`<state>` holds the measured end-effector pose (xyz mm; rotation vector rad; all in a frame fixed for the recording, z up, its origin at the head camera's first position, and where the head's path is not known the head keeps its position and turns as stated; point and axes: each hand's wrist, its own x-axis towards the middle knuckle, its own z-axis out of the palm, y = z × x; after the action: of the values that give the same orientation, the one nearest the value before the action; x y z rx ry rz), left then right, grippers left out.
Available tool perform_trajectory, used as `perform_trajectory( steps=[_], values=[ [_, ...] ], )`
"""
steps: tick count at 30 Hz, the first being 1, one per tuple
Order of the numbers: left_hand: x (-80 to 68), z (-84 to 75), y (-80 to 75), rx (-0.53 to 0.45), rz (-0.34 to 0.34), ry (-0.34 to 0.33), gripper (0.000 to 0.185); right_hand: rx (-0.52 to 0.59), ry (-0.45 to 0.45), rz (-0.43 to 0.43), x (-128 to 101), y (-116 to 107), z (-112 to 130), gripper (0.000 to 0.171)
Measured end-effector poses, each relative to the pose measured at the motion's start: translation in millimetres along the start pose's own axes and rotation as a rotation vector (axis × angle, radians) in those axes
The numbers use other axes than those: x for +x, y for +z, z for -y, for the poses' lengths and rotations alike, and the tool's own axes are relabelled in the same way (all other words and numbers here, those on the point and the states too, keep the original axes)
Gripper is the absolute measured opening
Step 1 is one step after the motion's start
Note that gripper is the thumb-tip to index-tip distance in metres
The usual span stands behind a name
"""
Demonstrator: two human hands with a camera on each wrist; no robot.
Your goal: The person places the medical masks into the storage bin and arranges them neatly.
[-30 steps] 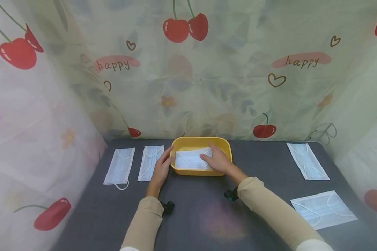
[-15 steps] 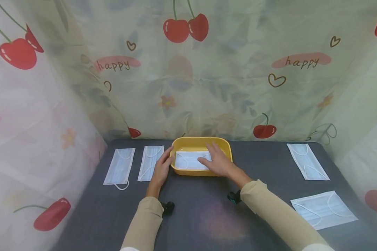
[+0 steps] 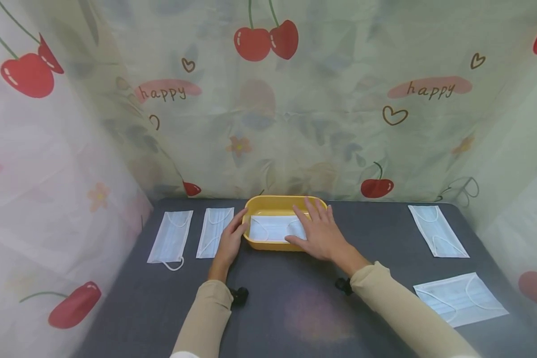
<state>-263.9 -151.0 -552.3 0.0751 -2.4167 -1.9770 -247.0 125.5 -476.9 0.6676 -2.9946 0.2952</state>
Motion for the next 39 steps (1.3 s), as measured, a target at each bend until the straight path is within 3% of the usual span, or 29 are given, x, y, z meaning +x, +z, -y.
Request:
perform_trajectory(
  steps=[6, 39],
  values=[
    [0.0, -0.6, -0.6, -0.001, -0.002, -0.002, 0.043, -0.056, 0.010, 0.008, -7.1, 0.2, -4.5, 0.097],
    [-0.6, -0.1, 0.2, -0.012, 0.007, -0.001, 0.043, -0.010, 0.194, 0.033, -47.1, -12.3, -66.5, 0.102]
  ],
)
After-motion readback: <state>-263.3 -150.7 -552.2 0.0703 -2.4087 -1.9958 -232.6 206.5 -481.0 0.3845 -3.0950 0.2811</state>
